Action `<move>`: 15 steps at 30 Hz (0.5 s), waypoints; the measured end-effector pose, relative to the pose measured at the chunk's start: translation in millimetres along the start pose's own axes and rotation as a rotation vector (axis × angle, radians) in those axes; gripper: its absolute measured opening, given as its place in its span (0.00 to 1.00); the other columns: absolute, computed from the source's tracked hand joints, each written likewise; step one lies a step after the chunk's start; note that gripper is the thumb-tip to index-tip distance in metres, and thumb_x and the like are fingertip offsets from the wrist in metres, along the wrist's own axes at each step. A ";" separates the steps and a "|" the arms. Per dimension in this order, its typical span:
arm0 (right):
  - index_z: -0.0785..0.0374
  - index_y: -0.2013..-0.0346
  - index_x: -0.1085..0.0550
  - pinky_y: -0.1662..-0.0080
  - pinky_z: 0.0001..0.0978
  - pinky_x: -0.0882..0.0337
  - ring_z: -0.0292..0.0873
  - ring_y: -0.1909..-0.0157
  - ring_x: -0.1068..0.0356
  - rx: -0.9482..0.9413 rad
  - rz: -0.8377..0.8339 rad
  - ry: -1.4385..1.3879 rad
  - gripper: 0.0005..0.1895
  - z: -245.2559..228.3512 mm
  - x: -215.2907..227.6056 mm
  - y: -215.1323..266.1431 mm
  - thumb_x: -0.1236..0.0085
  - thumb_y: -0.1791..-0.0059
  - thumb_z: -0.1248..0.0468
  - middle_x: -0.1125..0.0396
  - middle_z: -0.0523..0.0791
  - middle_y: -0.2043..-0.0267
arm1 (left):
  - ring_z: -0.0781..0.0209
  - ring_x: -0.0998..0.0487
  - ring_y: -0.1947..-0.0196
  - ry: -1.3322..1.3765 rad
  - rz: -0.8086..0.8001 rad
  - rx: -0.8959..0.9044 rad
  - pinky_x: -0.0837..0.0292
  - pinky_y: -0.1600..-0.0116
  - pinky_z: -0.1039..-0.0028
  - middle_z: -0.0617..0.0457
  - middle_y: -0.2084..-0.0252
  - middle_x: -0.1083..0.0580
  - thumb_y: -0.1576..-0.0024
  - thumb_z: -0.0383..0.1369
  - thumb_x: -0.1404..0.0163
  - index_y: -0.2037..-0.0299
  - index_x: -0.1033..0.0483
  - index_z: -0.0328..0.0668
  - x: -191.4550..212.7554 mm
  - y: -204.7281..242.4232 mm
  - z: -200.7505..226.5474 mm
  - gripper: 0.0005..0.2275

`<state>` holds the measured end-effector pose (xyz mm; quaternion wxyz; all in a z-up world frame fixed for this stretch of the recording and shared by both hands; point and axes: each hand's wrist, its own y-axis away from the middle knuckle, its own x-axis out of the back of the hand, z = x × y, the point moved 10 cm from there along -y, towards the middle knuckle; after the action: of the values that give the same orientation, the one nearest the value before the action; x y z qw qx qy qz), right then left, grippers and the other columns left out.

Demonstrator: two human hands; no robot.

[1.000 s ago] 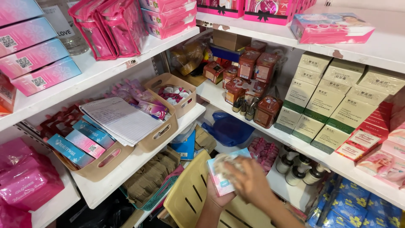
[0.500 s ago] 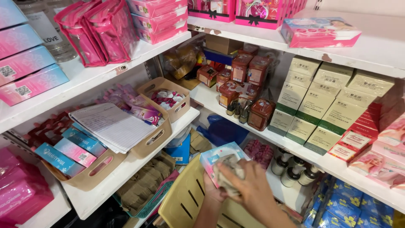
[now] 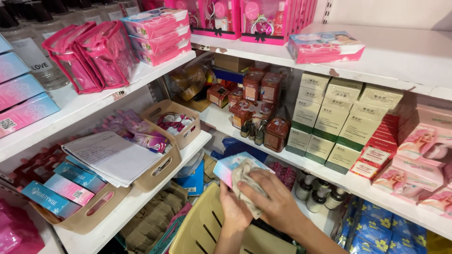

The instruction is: The person wipes the surface of a white shelf with a cloth and then stacks pink boxes on it. They also pick up a notepad and a pen, write on the notepad, and then wipe and stack more boxes on the shelf.

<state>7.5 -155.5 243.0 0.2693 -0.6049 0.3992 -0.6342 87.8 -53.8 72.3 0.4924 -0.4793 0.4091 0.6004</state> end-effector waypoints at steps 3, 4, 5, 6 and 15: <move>0.57 0.46 0.25 0.49 0.42 0.24 0.54 0.46 0.28 0.028 0.173 0.026 0.29 13.7 24.5 -4.4 0.28 0.62 0.67 0.32 0.53 0.44 | 0.52 0.27 0.40 -0.120 -0.023 -0.068 0.34 0.35 0.60 0.51 0.41 0.25 0.39 0.50 0.62 0.36 0.32 0.48 -20.3 -1.2 -0.3 0.25; 0.57 0.46 0.25 0.49 0.42 0.24 0.54 0.46 0.28 0.032 0.175 0.027 0.29 18.6 29.0 -7.1 0.28 0.62 0.67 0.32 0.53 0.44 | 0.52 0.27 0.40 -0.121 -0.027 -0.070 0.34 0.35 0.60 0.51 0.41 0.25 0.39 0.50 0.62 0.36 0.32 0.48 -25.8 -2.9 -3.8 0.25; 0.58 0.47 0.25 0.50 0.38 0.22 0.53 0.46 0.27 0.028 0.244 0.009 0.29 24.0 39.8 -8.3 0.27 0.62 0.66 0.32 0.54 0.45 | 0.55 0.28 0.40 -0.228 -0.048 -0.127 0.35 0.34 0.62 0.53 0.40 0.26 0.40 0.45 0.58 0.34 0.34 0.53 -33.6 -3.3 -1.9 0.23; 0.59 0.47 0.25 0.51 0.35 0.21 0.52 0.47 0.27 0.023 0.314 -0.009 0.30 29.5 50.4 -9.0 0.25 0.62 0.65 0.33 0.55 0.45 | 0.58 0.28 0.39 -0.335 -0.069 -0.185 0.36 0.34 0.63 0.56 0.39 0.26 0.40 0.40 0.54 0.33 0.36 0.58 -41.8 -3.4 -0.3 0.23; 0.61 0.42 0.31 0.44 0.31 0.26 0.46 0.41 0.29 -0.192 0.503 -0.225 0.28 73.0 110.2 -7.8 0.29 0.54 0.65 0.34 0.53 0.38 | 0.58 0.24 0.44 -0.411 -0.314 -0.154 0.28 0.38 0.63 0.52 0.43 0.25 0.40 0.34 0.44 0.32 0.39 0.46 -92.6 -17.5 -27.0 0.26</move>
<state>66.8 -255.4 306.7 0.4021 -0.5761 0.5625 -0.4359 114.8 -95.1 157.0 0.6144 -0.4408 0.1745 0.6307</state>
